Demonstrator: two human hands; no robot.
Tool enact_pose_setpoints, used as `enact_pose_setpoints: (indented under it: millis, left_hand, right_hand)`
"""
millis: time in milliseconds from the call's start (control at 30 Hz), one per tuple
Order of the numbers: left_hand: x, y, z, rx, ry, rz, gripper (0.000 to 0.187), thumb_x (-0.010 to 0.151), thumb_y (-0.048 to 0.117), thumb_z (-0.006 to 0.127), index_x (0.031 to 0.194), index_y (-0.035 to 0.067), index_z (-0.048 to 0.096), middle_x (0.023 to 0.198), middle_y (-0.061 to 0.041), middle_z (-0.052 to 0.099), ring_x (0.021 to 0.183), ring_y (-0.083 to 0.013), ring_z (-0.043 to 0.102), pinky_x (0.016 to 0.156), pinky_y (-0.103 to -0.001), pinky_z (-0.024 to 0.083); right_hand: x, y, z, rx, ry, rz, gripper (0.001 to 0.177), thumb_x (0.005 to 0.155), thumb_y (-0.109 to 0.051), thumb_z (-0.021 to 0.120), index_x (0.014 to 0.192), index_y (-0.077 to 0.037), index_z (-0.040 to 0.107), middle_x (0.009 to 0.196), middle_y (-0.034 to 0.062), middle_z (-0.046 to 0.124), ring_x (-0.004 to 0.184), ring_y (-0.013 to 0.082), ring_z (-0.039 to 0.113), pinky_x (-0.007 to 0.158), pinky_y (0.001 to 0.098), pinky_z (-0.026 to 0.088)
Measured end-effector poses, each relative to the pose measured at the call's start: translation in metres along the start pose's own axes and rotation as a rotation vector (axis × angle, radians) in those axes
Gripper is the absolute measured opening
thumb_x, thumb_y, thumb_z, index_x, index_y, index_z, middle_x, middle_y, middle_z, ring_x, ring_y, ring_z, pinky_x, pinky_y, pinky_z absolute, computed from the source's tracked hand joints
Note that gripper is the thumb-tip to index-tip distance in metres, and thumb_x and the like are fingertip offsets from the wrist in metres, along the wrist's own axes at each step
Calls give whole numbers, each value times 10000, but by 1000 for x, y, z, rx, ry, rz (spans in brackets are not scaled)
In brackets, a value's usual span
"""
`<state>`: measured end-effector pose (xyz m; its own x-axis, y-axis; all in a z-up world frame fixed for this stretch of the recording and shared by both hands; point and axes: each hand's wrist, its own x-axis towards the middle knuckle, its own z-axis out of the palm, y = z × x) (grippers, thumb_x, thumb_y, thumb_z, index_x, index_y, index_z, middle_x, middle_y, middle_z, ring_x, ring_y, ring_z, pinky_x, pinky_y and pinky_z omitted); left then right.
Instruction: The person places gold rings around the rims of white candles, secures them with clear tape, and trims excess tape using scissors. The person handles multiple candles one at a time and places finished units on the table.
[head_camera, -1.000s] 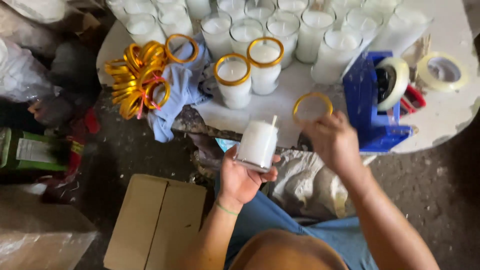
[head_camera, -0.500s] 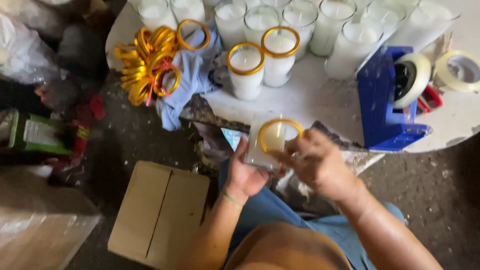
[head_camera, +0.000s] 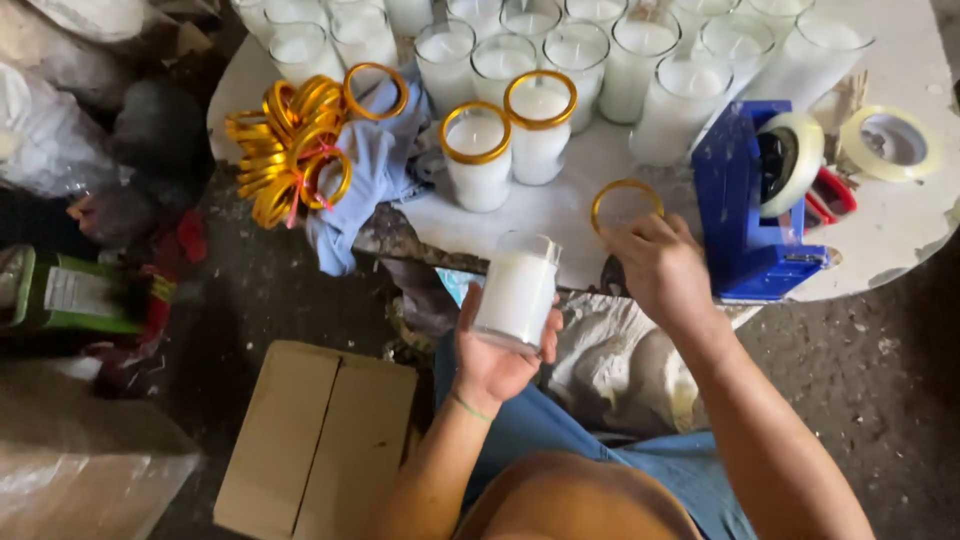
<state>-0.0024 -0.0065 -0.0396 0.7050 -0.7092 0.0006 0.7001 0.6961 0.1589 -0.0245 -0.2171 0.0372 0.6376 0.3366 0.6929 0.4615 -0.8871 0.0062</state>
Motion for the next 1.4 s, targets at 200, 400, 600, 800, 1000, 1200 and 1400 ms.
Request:
enact_pose_setpoints:
  millis: [200, 400, 600, 800, 1000, 1200, 1400]
  left_hand:
    - [3, -8, 19, -83, 31, 65, 791, 903, 657, 589, 1290, -32, 634, 1135, -308, 691, 846, -492, 717, 623, -573, 609]
    - [-2, -16, 21, 118, 17, 94, 823, 900, 692, 545, 1331, -5, 615, 1096, -279, 694, 901, -482, 716, 696, -620, 604]
    - [25, 17, 65, 1137, 5, 470, 899, 679, 335, 939, 1422, 18, 545, 1186, -187, 697, 1063, -316, 681, 915, -581, 536]
    - [71, 1, 65, 1486, 217, 597, 1030, 546, 325, 995, 1442, 122, 530, 1251, -156, 676, 1263, -363, 623, 1091, -496, 449]
    - [65, 9, 101, 1638, 104, 581, 1116, 622, 249, 962, 1530, 44, 347, 1418, -292, 561, 1335, -495, 525, 1116, -617, 438]
    - [64, 23, 111, 1586, -136, 795, 1047, 779, 292, 900, 1562, -38, 289, 1423, -318, 521, 1334, -519, 509, 1131, -644, 418]
    - [64, 28, 112, 1688, -160, 793, 884, 797, 266, 890, 1494, -23, 428, 1463, -305, 510, 1354, -498, 517, 1169, -611, 403]
  right_hand:
    - [26, -18, -31, 264, 17, 39, 238, 999, -164, 609, 1049, -287, 808, 812, -27, 608, 734, 216, 583, 720, 309, 565]
    - [-5, 37, -6, 56, 80, 303, 148, 930, -251, 824, 1073, -213, 818, 866, -29, 690, 832, 207, 676, 745, 306, 584]
    - [9, 47, -26, 514, 241, 439, 120, 993, 29, 710, 1082, -27, 768, 979, 161, 711, 939, 357, 693, 870, 441, 539]
    - [36, 37, -57, 548, 275, 361, 76, 976, 83, 731, 1048, 58, 737, 1081, 225, 666, 1088, 391, 664, 980, 477, 507]
    - [55, 20, -61, 493, 180, 183, 49, 938, 47, 744, 980, 22, 752, 978, 174, 701, 1168, 460, 631, 1049, 505, 495]
    - [62, 13, -56, 379, 72, 82, 42, 945, -34, 742, 973, -19, 770, 946, 131, 696, 1138, 446, 653, 1010, 508, 528]
    - [63, 11, -52, 271, 69, 24, 42, 961, -55, 734, 972, -47, 774, 922, 123, 696, 1119, 447, 666, 1009, 508, 532]
